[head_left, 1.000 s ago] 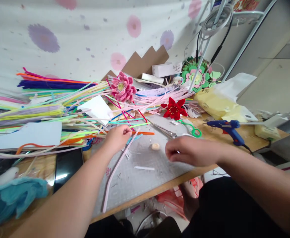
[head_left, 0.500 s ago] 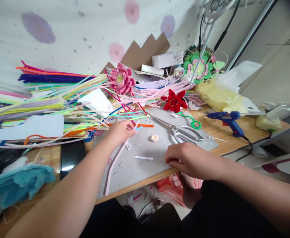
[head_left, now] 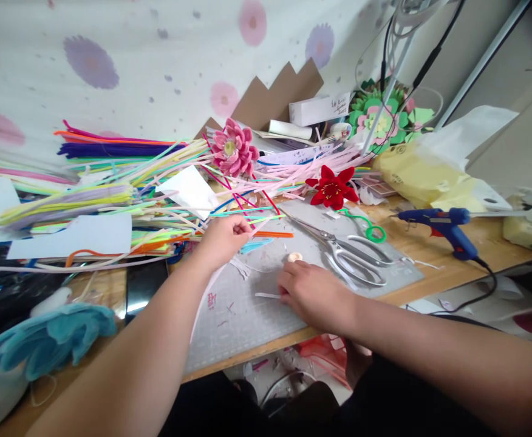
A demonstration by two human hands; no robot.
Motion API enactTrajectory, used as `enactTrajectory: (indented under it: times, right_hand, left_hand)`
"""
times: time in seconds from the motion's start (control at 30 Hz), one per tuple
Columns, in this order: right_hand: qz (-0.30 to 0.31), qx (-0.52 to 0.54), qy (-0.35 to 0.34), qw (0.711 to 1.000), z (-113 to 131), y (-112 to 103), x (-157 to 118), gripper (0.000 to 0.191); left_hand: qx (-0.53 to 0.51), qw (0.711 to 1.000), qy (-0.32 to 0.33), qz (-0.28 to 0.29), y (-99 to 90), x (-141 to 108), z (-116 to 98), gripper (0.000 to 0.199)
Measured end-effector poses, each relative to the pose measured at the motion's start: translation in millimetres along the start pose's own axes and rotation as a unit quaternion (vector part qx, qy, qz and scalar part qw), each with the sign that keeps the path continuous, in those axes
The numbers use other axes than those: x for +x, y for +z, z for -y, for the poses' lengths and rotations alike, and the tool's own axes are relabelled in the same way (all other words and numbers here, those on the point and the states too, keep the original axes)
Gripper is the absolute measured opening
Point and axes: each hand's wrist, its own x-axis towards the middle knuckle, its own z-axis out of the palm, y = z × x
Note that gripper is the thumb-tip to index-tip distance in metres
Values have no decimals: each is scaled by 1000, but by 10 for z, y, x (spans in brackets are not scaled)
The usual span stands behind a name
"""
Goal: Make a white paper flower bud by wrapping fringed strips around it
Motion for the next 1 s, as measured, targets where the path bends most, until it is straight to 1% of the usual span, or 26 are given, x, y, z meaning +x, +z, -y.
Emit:
enactTrajectory:
  times: [0.13,0.23,0.3,0.4,0.5,0.57,0.63,0.73,0.83,0.9,1.0]
  right_hand:
    - [4,-11,-18,1000,-7,41,11,12]
    - [0,-26,-29,999,4,49,15,15]
    - [-3,-32,-38,999,11,40,15,16]
    - [-7,-32,-52,998,9,11,12,14]
    - [-13,-22,-62,998,-20,-26,22,11]
    - [-29,-6,-55,998,-60,-53,51,13]
    - [-52,11,-37,998,-115,-79,104,16]
    - [-67,26,-21,997,-199,-108,214,18]
    - [-58,34,-26,997,-229,-110,320,18]
    - [-53,33,-28,998,-205,-90,374,15]
    - [-50,24,-21,998,-131,-33,434,12]
  left_hand:
    - [-38,999,4,-17,-126,-10,-50,15]
    - [-35,999,23,-23,-241,12,-126,14]
    - [-13,998,51,-20,-329,61,-196,11]
    - [43,992,115,-9,-432,186,-268,9]
    - [98,982,163,4,-440,317,-198,12]
    - [126,977,173,6,-395,370,-78,16]
    - [147,974,174,-3,-341,377,42,16]
    - [164,972,165,-41,-291,290,114,17]
    - [156,973,159,-66,-280,113,53,19]
    - [140,976,159,-59,-260,-26,-1,19]
    - [111,981,159,-22,-184,-207,-30,18]
